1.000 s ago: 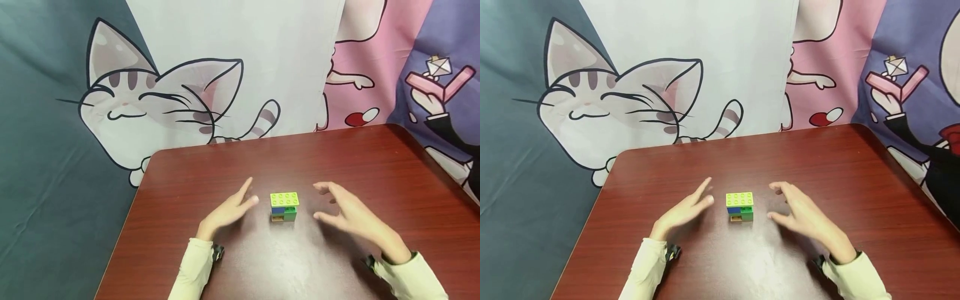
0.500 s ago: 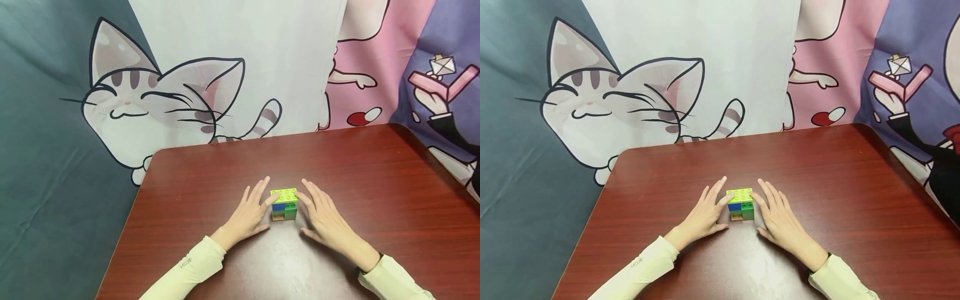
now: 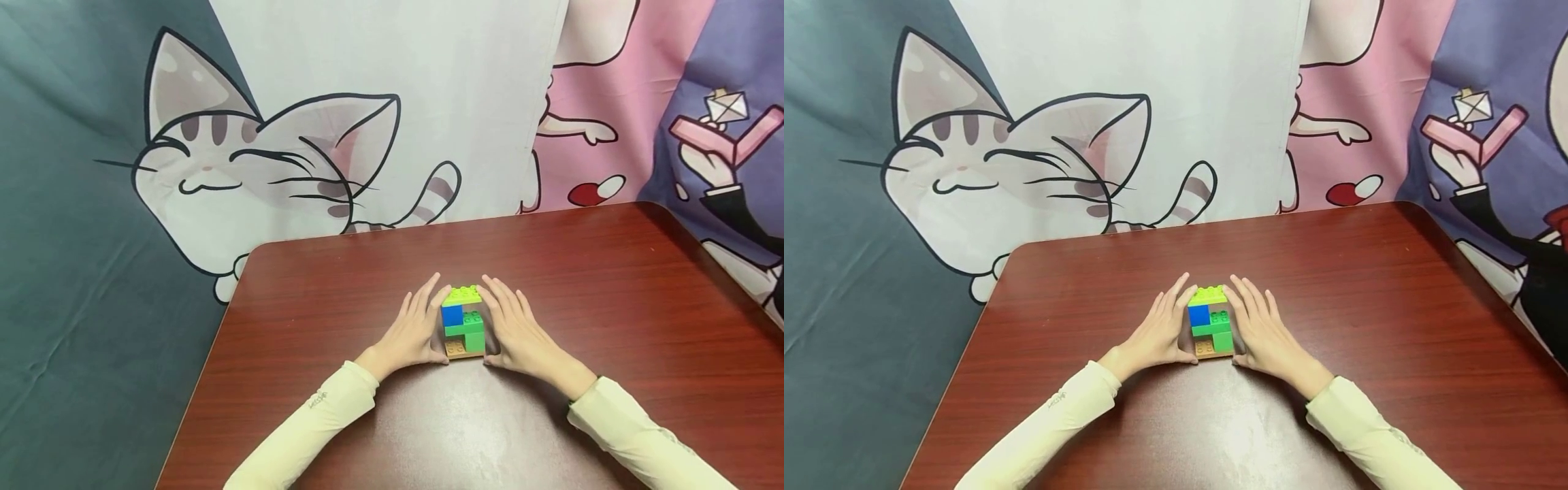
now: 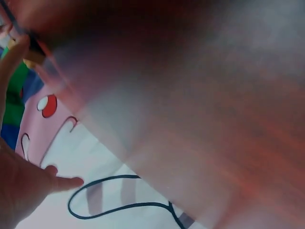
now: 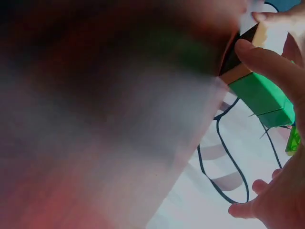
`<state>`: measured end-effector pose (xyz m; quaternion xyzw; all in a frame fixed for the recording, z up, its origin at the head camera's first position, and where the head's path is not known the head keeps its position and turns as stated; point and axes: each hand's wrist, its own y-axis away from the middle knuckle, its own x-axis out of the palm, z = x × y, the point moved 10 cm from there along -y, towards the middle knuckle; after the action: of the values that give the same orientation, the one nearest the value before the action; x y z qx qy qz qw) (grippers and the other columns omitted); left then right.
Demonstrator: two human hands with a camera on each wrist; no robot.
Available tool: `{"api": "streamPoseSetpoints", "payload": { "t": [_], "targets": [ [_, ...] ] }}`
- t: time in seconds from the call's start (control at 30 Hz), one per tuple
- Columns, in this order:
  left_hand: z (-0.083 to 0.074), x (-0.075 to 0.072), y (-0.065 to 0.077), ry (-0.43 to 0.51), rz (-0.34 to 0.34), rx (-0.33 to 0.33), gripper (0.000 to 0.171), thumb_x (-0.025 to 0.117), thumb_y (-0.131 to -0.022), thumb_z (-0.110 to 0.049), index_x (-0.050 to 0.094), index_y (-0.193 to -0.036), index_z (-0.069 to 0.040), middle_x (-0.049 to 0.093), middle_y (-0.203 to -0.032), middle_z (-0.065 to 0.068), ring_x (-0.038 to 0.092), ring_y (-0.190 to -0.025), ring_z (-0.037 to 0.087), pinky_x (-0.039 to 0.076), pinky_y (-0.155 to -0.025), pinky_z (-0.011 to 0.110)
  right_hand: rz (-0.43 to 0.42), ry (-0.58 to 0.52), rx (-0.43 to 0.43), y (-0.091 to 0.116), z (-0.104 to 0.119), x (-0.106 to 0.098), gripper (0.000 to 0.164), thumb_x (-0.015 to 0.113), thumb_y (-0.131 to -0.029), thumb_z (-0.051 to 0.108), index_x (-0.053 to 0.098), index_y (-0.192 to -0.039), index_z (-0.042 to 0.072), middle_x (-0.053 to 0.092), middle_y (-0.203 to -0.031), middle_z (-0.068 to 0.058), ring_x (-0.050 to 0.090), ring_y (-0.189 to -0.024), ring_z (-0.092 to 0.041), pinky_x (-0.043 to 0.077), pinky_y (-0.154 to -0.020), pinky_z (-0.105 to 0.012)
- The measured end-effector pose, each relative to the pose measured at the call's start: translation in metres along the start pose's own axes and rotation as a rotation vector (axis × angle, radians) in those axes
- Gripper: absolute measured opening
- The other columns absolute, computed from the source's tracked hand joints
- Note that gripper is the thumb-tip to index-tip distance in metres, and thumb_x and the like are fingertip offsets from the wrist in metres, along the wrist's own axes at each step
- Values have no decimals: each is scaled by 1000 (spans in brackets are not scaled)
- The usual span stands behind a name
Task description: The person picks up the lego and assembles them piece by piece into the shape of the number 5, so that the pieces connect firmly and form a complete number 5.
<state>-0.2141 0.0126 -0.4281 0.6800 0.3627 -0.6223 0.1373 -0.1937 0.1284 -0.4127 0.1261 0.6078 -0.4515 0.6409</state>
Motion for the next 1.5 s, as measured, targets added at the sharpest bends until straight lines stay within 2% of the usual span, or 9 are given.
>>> {"api": "streamPoseSetpoints", "payload": {
  "t": [0.23,0.33,0.47,0.6,0.7,0.87,1.03,1.37,1.5],
  "targets": [
    [14,11,-12,187,139,-42,140,84,-52,-57,-10,-147,-16,1,-153,13,6,-139,22,22,-100,62,81,-102,57,-11,-17,5,132,90,-42,44,17,-143,2,13,-148,-21,14,-135,-38,20,-95,-69],
    [18,17,-11,236,202,-57,141,83,-51,-58,-12,-147,-18,5,-153,13,4,-139,20,19,-100,63,138,-144,68,-12,-21,11,131,88,-41,47,19,-142,1,15,-147,-22,14,-134,-39,20,-94,-69],
    [22,29,-7,303,309,-112,141,83,-50,-60,-9,-148,-18,7,-152,12,3,-140,23,11,-102,64,235,-220,95,-10,-24,21,128,87,-43,48,21,-140,-1,17,-146,-24,14,-134,-43,18,-94,-70],
    [23,43,-2,342,423,-179,138,82,-50,-60,-5,-148,-16,5,-153,10,0,-140,26,3,-103,63,338,-287,141,-6,-27,32,126,86,-44,49,21,-140,1,18,-146,-24,10,-134,-45,15,-94,-71],
    [25,50,1,330,470,-204,137,81,-51,-62,-3,-149,-16,4,-154,9,-2,-140,25,0,-104,61,387,-303,162,-3,-30,38,125,84,-45,54,23,-140,0,19,-145,-25,9,-134,-46,14,-94,-71],
    [25,54,0,300,502,-202,134,80,-52,-63,0,-149,-14,1,-154,9,-4,-140,25,-1,-103,60,436,-307,175,-2,-33,43,124,82,-47,57,25,-139,-1,21,-145,-25,8,-134,-47,14,-94,-72],
    [24,55,0,288,525,-205,134,79,-54,-61,-2,-149,-13,-2,-155,9,-6,-140,24,-3,-104,59,461,-312,191,-1,-36,45,124,82,-48,57,22,-141,0,22,-145,-25,8,-134,-47,13,-94,-71],
    [29,57,2,297,533,-219,134,78,-56,-63,-6,-149,-14,-4,-155,7,-8,-140,21,-4,-105,55,455,-307,186,-3,-38,48,127,82,-48,57,21,-143,0,23,-145,-26,10,-133,-47,14,-97,-69],
    [31,57,4,322,542,-209,136,77,-55,-64,-8,-149,-16,-6,-155,4,-10,-139,20,-5,-105,55,445,-344,188,-1,-38,48,131,83,-49,57,15,-145,-2,19,-146,-27,9,-134,-48,12,-98,-68]
  ]
}}
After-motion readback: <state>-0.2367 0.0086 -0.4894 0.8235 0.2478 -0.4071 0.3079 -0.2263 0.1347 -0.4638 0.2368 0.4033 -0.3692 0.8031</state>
